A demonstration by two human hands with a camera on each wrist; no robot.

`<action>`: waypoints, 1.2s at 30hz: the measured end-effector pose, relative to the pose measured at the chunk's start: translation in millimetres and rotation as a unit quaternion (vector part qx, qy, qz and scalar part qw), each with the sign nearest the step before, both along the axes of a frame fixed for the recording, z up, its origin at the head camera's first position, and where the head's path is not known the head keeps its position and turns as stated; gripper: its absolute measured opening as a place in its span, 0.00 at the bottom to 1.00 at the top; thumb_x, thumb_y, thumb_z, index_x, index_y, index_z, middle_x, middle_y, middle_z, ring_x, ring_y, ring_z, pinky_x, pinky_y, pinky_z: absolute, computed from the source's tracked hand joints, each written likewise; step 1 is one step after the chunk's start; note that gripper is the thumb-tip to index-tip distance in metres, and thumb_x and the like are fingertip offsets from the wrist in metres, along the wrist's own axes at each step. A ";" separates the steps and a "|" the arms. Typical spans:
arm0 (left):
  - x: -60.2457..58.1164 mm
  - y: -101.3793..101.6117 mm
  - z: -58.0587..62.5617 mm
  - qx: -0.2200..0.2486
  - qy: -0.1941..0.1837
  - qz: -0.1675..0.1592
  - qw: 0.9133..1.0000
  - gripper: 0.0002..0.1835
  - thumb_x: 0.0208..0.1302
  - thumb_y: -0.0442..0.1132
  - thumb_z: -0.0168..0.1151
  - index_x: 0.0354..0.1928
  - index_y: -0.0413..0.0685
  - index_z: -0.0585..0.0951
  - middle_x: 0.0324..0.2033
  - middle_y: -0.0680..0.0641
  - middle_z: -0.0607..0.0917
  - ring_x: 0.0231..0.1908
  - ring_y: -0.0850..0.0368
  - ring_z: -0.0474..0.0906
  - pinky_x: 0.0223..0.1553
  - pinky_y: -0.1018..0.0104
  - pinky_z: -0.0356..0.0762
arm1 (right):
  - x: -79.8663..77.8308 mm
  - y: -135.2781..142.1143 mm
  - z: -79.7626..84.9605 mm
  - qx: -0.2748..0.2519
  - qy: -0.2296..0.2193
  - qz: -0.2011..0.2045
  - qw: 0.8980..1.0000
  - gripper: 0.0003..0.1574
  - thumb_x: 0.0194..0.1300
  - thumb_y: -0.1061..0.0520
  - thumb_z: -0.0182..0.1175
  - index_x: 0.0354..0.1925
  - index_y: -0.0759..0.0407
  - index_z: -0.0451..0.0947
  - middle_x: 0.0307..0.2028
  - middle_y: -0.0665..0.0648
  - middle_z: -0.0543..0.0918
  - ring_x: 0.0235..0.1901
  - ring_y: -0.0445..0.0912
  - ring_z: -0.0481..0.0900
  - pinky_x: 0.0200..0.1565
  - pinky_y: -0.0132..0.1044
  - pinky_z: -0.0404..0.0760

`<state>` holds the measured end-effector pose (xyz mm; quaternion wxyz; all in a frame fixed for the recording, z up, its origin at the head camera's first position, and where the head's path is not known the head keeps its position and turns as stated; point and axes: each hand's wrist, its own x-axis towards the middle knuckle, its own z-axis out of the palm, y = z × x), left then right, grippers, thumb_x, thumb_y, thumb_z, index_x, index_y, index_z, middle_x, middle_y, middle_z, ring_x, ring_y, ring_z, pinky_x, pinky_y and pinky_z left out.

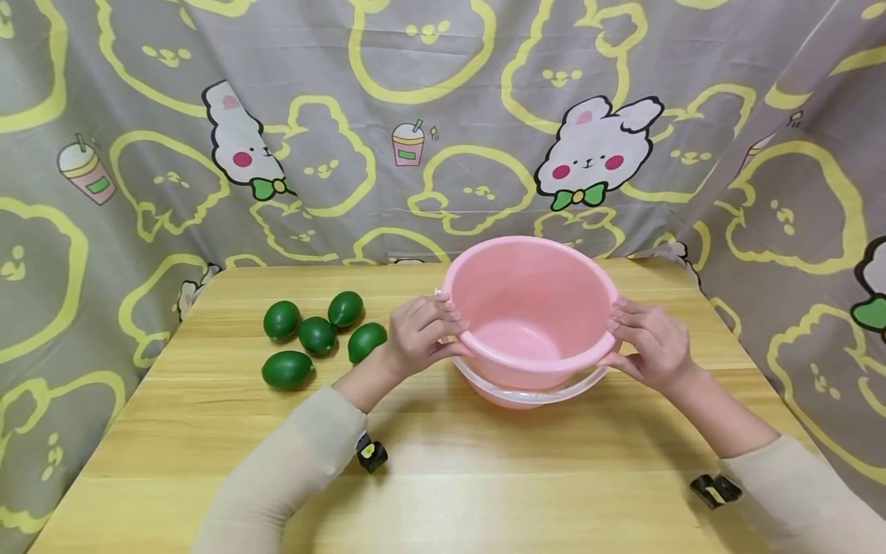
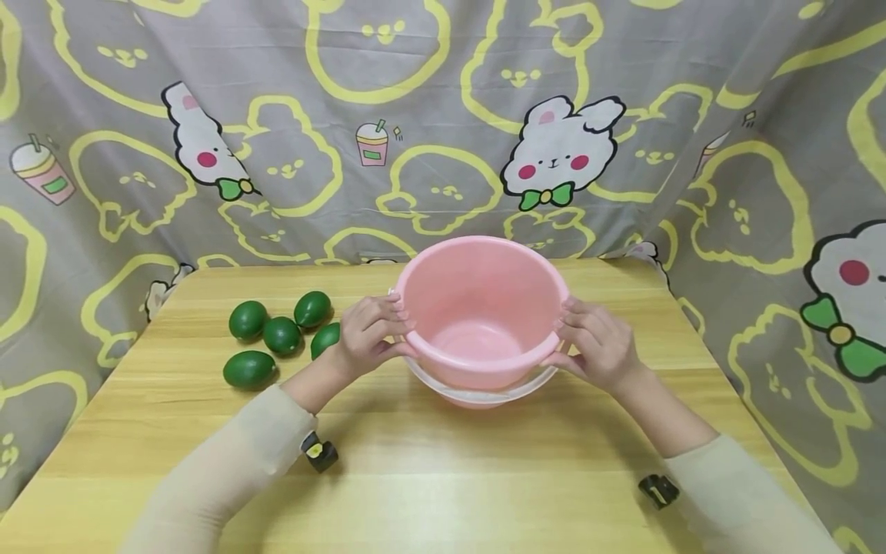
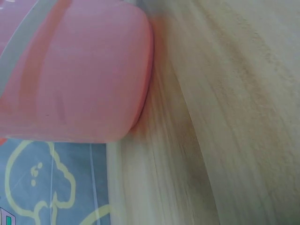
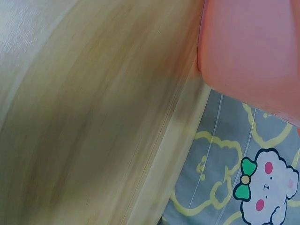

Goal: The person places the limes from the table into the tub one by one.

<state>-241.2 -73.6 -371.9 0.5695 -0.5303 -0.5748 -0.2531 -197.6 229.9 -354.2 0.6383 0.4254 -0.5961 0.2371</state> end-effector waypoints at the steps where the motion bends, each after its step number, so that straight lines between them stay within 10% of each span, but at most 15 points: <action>1: 0.6 -0.7 -0.1 0.001 0.002 0.000 1.000 0.23 0.61 0.57 0.58 0.27 0.42 0.82 0.25 0.46 0.84 0.28 0.54 0.81 0.42 0.61 0.82 | 0.2 -0.8 0.2 0.001 0.000 0.002 1.000 0.36 0.63 0.35 0.56 0.20 0.67 0.73 0.19 0.64 0.77 0.21 0.58 0.75 0.54 0.29 0.74; 36: 20.6 -20.1 -0.3 0.026 0.025 0.007 0.999 0.22 0.61 0.56 0.59 0.27 0.43 0.81 0.25 0.46 0.82 0.27 0.53 0.81 0.39 0.59 0.83 | 7.6 -22.1 2.9 -0.002 0.038 0.041 0.998 0.35 0.62 0.37 0.58 0.17 0.66 0.73 0.17 0.63 0.77 0.18 0.57 0.75 0.50 0.32 0.78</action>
